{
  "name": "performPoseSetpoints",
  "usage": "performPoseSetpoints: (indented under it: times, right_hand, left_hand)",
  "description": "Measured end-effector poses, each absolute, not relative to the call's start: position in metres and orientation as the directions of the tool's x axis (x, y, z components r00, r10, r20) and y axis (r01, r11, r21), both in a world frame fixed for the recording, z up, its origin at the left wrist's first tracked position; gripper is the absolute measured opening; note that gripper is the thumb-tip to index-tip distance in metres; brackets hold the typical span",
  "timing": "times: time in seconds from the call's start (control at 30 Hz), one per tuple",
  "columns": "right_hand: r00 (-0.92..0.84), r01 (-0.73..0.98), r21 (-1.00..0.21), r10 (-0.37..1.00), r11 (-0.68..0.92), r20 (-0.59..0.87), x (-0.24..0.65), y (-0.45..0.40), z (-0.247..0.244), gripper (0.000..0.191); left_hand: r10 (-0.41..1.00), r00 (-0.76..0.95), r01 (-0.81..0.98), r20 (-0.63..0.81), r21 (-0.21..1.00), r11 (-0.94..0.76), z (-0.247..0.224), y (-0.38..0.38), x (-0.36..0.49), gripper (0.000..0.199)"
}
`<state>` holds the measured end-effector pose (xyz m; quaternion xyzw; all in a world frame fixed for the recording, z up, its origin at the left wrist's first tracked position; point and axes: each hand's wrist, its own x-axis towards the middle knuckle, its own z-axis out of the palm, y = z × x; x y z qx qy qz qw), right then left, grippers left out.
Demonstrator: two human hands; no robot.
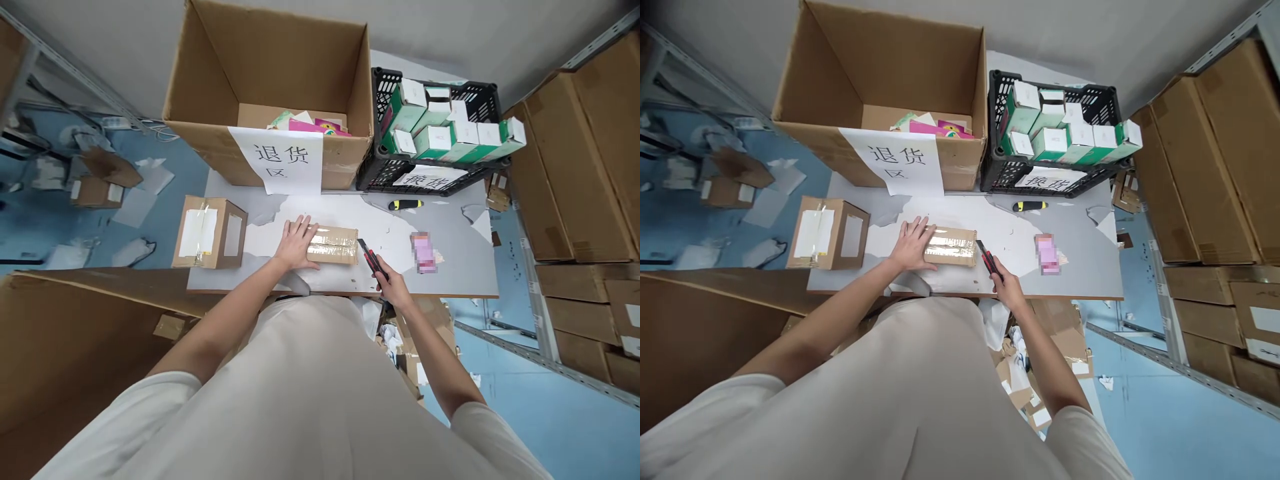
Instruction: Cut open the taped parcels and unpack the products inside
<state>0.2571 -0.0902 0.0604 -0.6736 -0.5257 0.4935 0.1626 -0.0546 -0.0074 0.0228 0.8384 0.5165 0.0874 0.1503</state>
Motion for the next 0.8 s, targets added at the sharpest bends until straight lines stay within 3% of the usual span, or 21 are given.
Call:
performPoseSetpoints:
  times: [0.23,0.5,0.8]
  right_hand:
    - [-0.064,0.562,-0.735,0.867,-0.379,-0.495,0.259,-0.083,0.060,0.061]
    - [-0.217,0.714,-0.687,0.890,-0.137,-0.402,0.275,-0.081,0.071,0.055]
    - [-0.159,0.629,-0.708,0.838,-0.322,-0.523,0.268,-0.092,0.068,0.060]
  left_hand:
    - [0.893,0.450,0.831,-0.002,0.367,-0.418,0.014,-0.003,-0.053,0.118]
    - [0.911,0.410,0.823,0.047,0.411,-0.392,0.013,-0.004,-0.050,0.108]
    - [0.917,0.397,0.838,0.027,0.397,-0.375,0.013,-0.005,-0.047,0.106]
